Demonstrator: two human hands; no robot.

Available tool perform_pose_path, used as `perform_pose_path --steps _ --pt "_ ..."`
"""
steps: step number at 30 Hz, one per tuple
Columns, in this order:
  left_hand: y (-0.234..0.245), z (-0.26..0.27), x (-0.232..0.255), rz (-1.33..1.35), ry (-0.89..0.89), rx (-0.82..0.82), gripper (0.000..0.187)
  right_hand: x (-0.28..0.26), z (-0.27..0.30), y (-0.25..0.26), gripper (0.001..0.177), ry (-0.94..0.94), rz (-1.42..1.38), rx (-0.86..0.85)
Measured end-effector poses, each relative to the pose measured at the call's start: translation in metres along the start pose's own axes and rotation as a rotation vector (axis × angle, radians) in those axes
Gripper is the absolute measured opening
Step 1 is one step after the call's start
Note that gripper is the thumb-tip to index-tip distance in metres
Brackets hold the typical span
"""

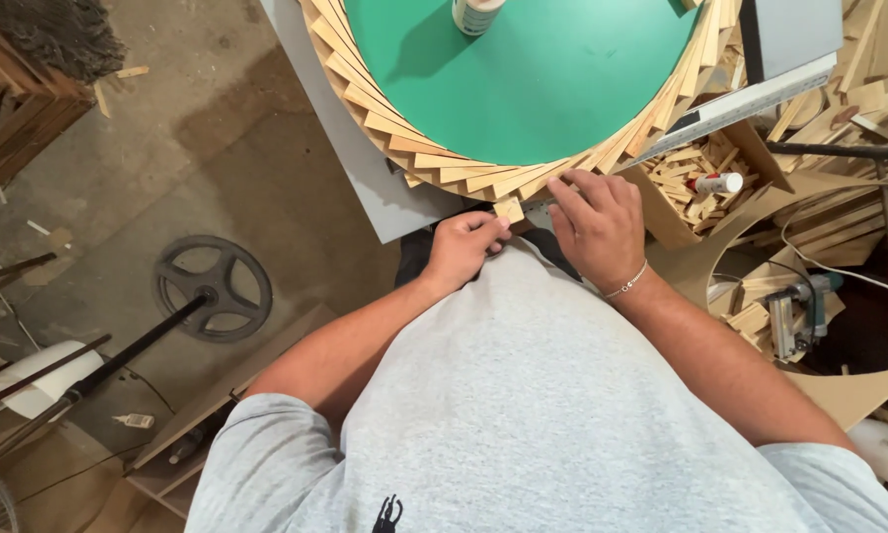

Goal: Gluing small wooden blocks onto a circular mirror frame to create a decorative pattern

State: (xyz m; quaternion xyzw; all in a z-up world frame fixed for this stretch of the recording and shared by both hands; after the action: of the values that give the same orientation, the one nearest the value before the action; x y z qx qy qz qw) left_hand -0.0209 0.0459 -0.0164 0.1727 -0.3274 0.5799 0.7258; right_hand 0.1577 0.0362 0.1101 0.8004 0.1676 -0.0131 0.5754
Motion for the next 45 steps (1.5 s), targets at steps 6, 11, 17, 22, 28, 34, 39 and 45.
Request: perform_pose_path --steps 6,11,17,22,28,34,39,45 --pt "-0.004 -0.001 0.008 0.043 0.007 0.026 0.017 0.000 0.000 -0.004 0.027 0.012 0.005 -0.028" --pt "-0.005 -0.008 0.001 0.034 -0.005 0.036 0.017 -0.002 0.000 -0.005 0.029 0.023 0.041 -0.035" --pt "-0.007 -0.008 -0.002 0.065 -0.009 0.054 0.018 -0.008 -0.003 0.001 0.030 0.030 0.069 -0.027" --pt "-0.007 -0.005 0.002 0.079 -0.009 0.069 0.018 -0.010 -0.001 0.002 0.032 0.030 0.080 -0.035" --pt "-0.007 -0.008 0.001 0.077 -0.012 0.062 0.018 -0.010 0.000 0.001 0.035 0.017 0.092 -0.032" --pt "-0.008 -0.010 -0.001 0.072 -0.037 0.041 0.019 -0.010 0.001 0.000 0.034 0.015 0.096 -0.029" --pt "-0.006 -0.006 0.008 0.058 -0.054 0.044 0.016 -0.008 0.002 -0.003 0.034 0.004 0.070 -0.046" --pt "-0.008 -0.010 0.002 0.049 -0.051 0.036 0.016 0.016 -0.004 -0.001 0.031 -0.069 -0.037 -0.015"
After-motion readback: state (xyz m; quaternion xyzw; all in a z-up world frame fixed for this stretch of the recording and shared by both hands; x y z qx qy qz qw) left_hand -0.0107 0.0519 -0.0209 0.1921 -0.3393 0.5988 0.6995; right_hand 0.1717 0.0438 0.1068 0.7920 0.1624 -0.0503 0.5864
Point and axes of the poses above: each hand's wrist, its own z-axis away from the middle knuckle, its own y-axis out of the back of the hand, x = y × z, the point moved 7 cm from there along -z, towards the middle knuckle, and after that the axes turned 1 degree about -z, right-handed, at the moved point
